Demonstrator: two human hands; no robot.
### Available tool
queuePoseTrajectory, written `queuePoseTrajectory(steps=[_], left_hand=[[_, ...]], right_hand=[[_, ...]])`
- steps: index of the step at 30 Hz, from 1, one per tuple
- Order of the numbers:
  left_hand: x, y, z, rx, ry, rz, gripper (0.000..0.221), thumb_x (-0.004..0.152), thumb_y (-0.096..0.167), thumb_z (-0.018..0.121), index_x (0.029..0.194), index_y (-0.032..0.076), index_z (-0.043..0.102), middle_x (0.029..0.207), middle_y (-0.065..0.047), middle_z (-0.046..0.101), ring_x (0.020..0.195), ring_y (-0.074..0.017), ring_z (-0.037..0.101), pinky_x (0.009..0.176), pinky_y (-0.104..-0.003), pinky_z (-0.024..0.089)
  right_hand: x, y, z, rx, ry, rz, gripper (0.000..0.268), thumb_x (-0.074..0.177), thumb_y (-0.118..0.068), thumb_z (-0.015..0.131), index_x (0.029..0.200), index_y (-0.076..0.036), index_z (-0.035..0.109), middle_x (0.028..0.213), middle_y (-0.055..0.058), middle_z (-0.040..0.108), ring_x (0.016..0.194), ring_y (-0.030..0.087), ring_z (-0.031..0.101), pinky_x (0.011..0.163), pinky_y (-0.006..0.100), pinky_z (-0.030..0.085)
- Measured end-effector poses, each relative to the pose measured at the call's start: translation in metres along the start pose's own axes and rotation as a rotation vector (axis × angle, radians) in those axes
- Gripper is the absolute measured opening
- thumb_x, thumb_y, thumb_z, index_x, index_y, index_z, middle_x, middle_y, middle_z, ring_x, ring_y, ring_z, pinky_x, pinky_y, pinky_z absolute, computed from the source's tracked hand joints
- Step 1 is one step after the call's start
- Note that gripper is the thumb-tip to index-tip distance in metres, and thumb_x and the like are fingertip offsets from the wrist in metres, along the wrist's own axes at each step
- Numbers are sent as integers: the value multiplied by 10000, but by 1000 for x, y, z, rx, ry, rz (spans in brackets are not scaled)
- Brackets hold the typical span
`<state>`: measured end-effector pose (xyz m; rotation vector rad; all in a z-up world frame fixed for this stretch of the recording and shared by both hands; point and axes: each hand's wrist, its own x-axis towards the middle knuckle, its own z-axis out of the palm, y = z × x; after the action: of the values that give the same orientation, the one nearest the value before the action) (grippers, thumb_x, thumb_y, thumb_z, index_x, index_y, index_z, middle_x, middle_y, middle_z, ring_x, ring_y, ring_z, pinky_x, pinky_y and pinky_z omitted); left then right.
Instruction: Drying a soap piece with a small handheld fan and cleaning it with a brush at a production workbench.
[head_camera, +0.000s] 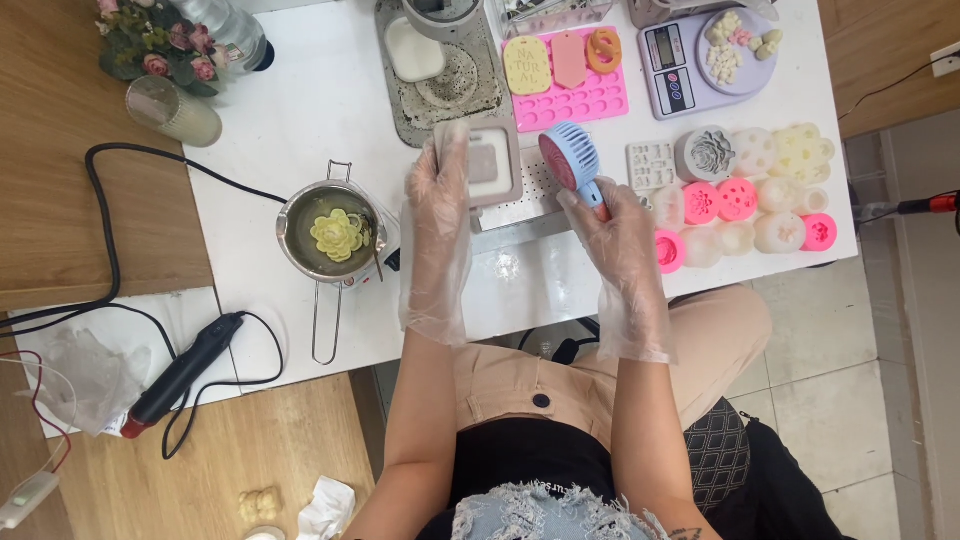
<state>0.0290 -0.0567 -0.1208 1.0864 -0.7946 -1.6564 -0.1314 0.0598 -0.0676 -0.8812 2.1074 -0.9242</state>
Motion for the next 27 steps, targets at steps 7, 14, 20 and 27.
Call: queuePoseTrajectory(steps=[7, 14, 20, 27], left_hand=[[-2, -7, -5, 8, -108, -31, 277, 1038, 309, 679, 1138, 52, 717, 881, 56, 622, 747, -17, 558, 619, -197, 489], [18, -57, -9, 258, -140, 17, 329, 993, 309, 675, 1175, 37, 709, 949, -17, 735, 807, -74, 670, 693, -220, 575], [24, -74, -15, 371, -151, 78, 370, 970, 311, 686, 1202, 23, 702, 970, -52, 760, 837, -106, 702, 725, -255, 599], [21, -65, -27, 498, -171, 150, 402, 996, 357, 669, 1230, 32, 707, 1010, -88, 778, 874, -130, 715, 776, -285, 596]], right_hand=[[11, 23, 18, 194, 82, -26, 396, 917, -260, 783, 1199, -20, 644, 838, 32, 672, 701, 70, 599, 621, 247, 503], [8, 39, 16, -197, 342, -470, 458, 974, -155, 779, 1339, 9, 558, 1057, 159, 690, 914, 237, 684, 782, 369, 551], [6, 48, 27, -441, 469, -518, 462, 985, -203, 810, 1368, -128, 563, 1170, 143, 619, 963, 325, 691, 797, 427, 562], [10, 73, 36, -526, 364, -455, 561, 979, -211, 772, 1452, -131, 482, 1342, 188, 492, 1032, 382, 656, 841, 477, 551]])
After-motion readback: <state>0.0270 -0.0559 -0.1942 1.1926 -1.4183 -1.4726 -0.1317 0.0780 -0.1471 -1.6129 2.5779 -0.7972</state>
